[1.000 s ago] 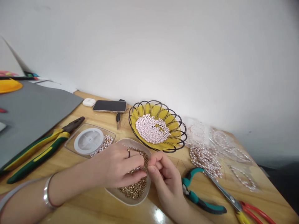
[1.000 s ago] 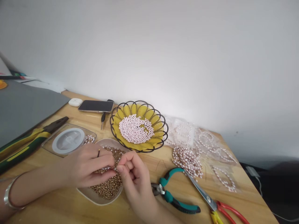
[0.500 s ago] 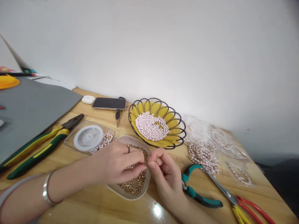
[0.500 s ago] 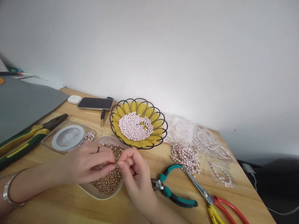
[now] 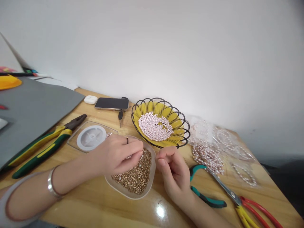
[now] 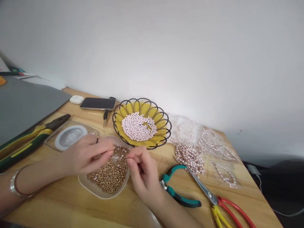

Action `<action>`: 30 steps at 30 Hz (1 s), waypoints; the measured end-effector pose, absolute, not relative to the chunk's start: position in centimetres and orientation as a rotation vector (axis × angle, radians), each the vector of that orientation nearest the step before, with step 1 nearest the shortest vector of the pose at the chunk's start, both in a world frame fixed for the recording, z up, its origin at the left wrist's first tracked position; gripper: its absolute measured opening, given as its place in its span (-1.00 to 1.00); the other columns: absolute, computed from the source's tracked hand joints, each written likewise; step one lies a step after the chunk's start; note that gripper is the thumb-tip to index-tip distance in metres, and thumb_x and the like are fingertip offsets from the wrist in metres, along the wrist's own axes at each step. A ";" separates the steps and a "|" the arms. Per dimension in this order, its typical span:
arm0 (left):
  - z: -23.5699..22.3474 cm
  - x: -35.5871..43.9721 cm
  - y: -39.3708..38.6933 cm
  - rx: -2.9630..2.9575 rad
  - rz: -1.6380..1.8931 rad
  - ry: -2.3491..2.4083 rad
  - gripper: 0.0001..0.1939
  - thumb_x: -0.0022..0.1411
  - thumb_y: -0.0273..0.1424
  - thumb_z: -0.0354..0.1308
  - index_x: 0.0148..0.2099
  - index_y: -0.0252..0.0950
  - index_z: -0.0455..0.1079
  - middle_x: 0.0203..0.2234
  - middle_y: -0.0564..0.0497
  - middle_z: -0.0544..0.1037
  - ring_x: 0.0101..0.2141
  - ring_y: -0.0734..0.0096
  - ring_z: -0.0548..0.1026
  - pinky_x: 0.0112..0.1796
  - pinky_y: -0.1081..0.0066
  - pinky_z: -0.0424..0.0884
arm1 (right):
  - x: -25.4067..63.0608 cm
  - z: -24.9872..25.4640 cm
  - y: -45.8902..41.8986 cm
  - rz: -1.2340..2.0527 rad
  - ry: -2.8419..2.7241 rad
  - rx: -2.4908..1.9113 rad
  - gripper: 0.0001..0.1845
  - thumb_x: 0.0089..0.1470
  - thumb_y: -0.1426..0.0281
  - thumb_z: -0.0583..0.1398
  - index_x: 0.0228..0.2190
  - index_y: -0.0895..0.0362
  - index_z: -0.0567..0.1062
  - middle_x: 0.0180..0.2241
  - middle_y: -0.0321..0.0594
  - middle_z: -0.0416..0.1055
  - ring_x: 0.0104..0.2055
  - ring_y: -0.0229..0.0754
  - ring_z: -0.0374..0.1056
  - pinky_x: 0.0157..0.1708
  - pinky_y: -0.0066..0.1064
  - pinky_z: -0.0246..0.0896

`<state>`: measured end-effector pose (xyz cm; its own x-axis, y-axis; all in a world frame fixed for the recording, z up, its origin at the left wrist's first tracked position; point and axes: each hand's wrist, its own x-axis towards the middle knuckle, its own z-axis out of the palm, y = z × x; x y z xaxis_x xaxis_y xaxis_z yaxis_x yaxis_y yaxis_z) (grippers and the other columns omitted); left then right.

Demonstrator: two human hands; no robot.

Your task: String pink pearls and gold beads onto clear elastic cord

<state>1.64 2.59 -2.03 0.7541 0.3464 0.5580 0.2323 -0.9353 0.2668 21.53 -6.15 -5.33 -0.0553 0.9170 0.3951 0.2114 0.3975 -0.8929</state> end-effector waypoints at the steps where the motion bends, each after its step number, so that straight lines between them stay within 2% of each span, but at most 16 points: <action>1: -2.1 1.6 2.7 2.766 0.929 0.471 -0.77 0.37 -0.56 -0.08 -0.36 -0.25 0.22 -0.62 0.16 0.30 -0.63 0.50 0.19 -0.57 0.39 0.09 | 21.7 -5.2 -6.1 0.745 -1.611 -1.051 -0.90 0.34 0.45 0.06 -0.23 0.02 0.34 -0.52 -0.40 0.20 -0.57 -0.29 0.07 -0.57 -0.47 0.00; 4: -2.4 1.5 2.9 2.752 0.922 0.493 -0.77 0.37 -0.55 -0.08 -0.37 -0.25 0.19 -0.63 0.17 0.28 -0.65 0.51 0.18 -0.58 0.40 0.08 | 22.0 -4.8 -5.8 0.612 -1.802 -1.050 -0.85 0.30 0.52 0.06 -0.22 0.04 0.36 -0.45 -0.31 0.36 -0.54 -0.27 0.21 -0.55 -0.46 0.10; 6: -2.5 1.4 3.0 2.739 0.917 0.508 -0.79 0.37 -0.54 -0.07 -0.35 -0.25 0.21 -0.64 0.19 0.26 -0.65 0.52 0.18 -0.59 0.40 0.07 | 22.1 -4.5 -5.5 0.549 -1.893 -1.056 -0.84 0.28 0.53 0.06 -0.24 0.05 0.38 -0.46 -0.29 0.40 -0.53 -0.24 0.27 -0.53 -0.44 0.15; 11: -2.6 1.3 3.1 2.683 0.960 0.515 -0.80 0.36 -0.56 -0.06 -0.35 -0.25 0.21 -0.66 0.21 0.23 -0.66 0.54 0.18 -0.60 0.42 0.07 | 22.2 -4.2 -5.3 0.454 -2.040 -1.105 -0.82 0.28 0.52 0.02 -0.28 0.07 0.39 -0.51 -0.28 0.40 -0.56 -0.22 0.29 -0.52 -0.43 0.17; 18: -2.5 1.4 3.2 2.730 0.908 0.532 -0.77 0.38 -0.53 -0.09 -0.35 -0.25 0.23 -0.65 0.18 0.31 -0.66 0.53 0.22 -0.59 0.43 0.12 | 22.2 -4.2 -5.0 0.479 -2.096 -1.103 -0.78 0.28 0.53 -0.01 -0.30 0.09 0.40 -0.51 -0.26 0.37 -0.53 -0.20 0.28 -0.51 -0.40 0.16; 22: -2.6 1.3 3.2 2.743 0.911 0.528 -0.77 0.39 -0.52 -0.10 -0.34 -0.27 0.26 -0.64 0.17 0.31 -0.65 0.51 0.23 -0.57 0.42 0.13 | 21.9 -4.2 -4.6 0.493 -2.180 -0.966 -0.79 0.27 0.52 0.02 -0.33 0.11 0.42 -0.47 -0.19 0.38 -0.42 -0.12 0.25 -0.42 -0.32 0.19; 26: -2.7 1.3 3.2 2.731 0.882 0.543 -0.76 0.38 -0.51 -0.08 -0.37 -0.27 0.24 -0.66 0.18 0.27 -0.65 0.52 0.22 -0.57 0.42 0.11 | 21.8 -4.4 -4.5 0.617 -2.247 -0.884 -0.76 0.29 0.53 0.00 -0.23 0.14 0.46 -0.36 -0.09 0.47 -0.30 -0.05 0.29 -0.29 -0.22 0.27; 30: -2.6 1.5 3.2 2.707 0.843 0.548 -0.75 0.38 -0.51 -0.09 -0.38 -0.26 0.23 -0.67 0.18 0.27 -0.65 0.51 0.22 -0.58 0.41 0.09 | 21.9 -4.3 -4.6 0.699 -2.288 -0.773 -0.72 0.35 0.40 -0.02 -0.17 0.12 0.48 -0.24 -0.05 0.52 -0.19 0.00 0.34 -0.17 -0.12 0.29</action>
<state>1.47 3.20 -2.63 0.7614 0.4233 0.4910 0.2769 -0.8972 0.3441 21.95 -4.60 -4.27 -0.6384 0.6695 0.3797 0.3428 0.6890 -0.6385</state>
